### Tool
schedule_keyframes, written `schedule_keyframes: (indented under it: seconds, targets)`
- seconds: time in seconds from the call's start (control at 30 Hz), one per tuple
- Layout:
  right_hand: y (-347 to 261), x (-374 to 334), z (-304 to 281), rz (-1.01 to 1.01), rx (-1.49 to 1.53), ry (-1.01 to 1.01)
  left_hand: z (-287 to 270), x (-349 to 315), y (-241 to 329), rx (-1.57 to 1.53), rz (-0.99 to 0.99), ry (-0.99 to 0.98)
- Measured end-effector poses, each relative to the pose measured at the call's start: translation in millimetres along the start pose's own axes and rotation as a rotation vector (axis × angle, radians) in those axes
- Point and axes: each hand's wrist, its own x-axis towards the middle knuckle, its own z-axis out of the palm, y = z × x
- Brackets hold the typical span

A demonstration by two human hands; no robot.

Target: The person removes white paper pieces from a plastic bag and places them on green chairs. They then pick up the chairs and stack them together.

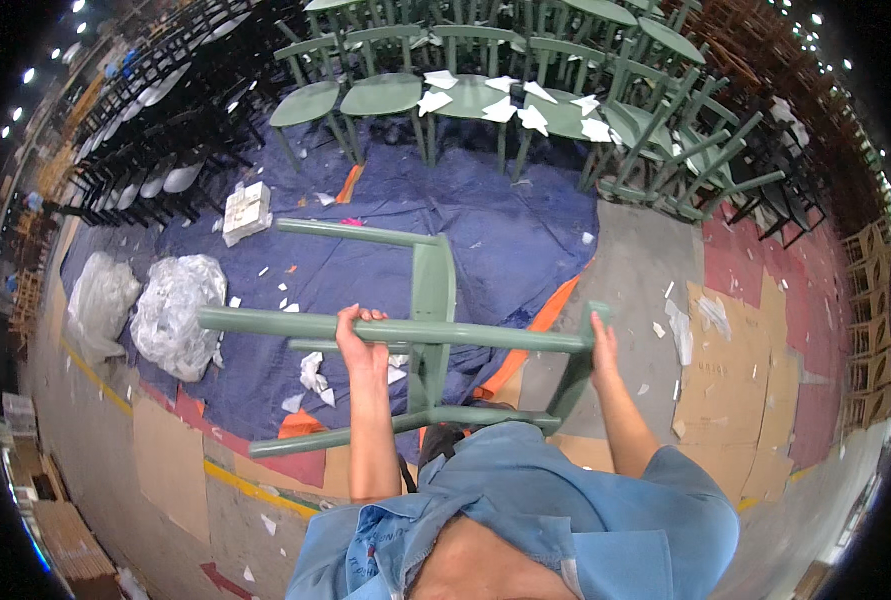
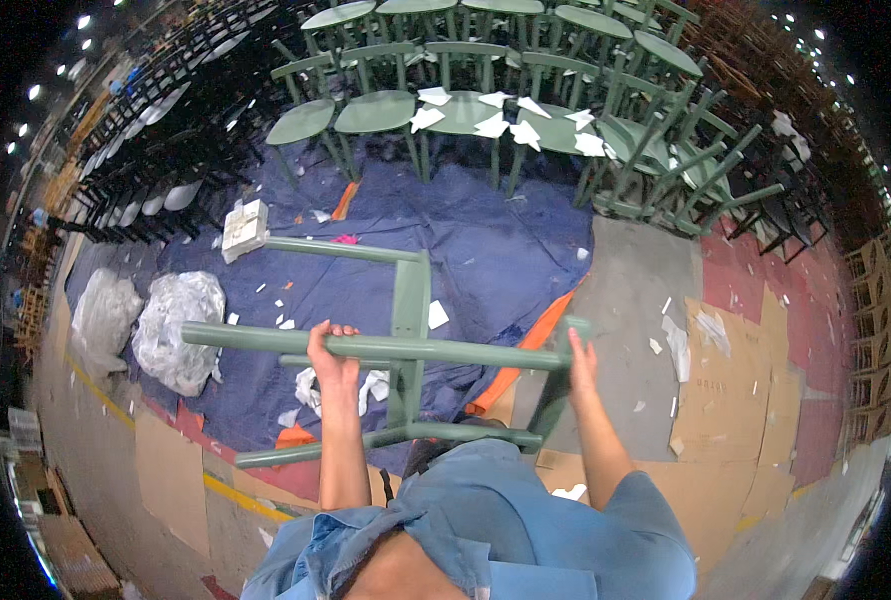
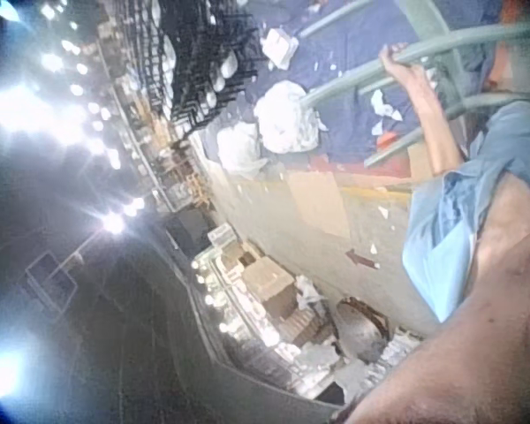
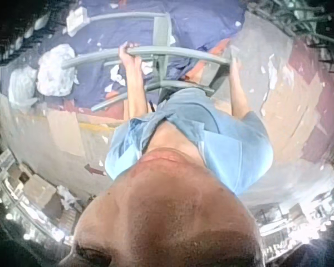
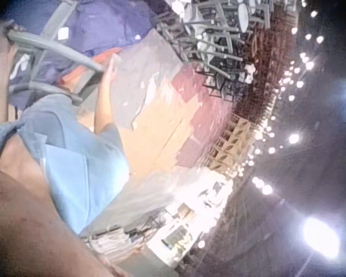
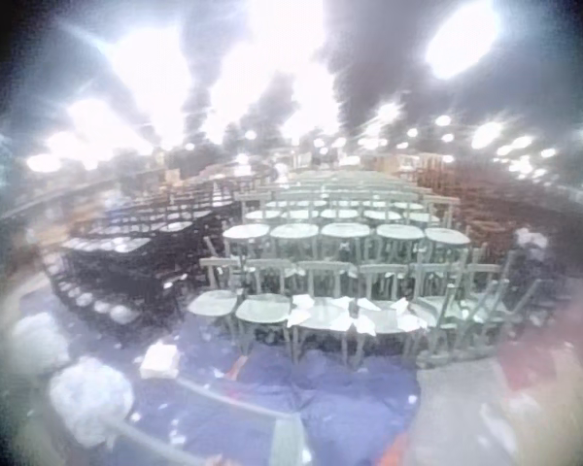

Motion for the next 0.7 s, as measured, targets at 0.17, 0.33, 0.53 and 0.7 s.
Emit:
schedule_keyframes:
  seconds: [0.17,0.33,0.53,0.7]
  targets:
    - [-13,-110,78,-0.741,-0.313,-0.049,21,-39,32,0.085,0.258,-0.063]
    - [-118,-253,152,-1.175,-0.282,-0.554,-4,-81,50,0.010,0.336,-0.082]
    - [-156,-380,311,-1.610,-0.329,-1.529,-100,-126,31,0.094,0.307,-0.004]
    - [-73,-432,341,-0.849,-0.672,-1.975,-193,-109,-13,0.004,0.167,-0.148]
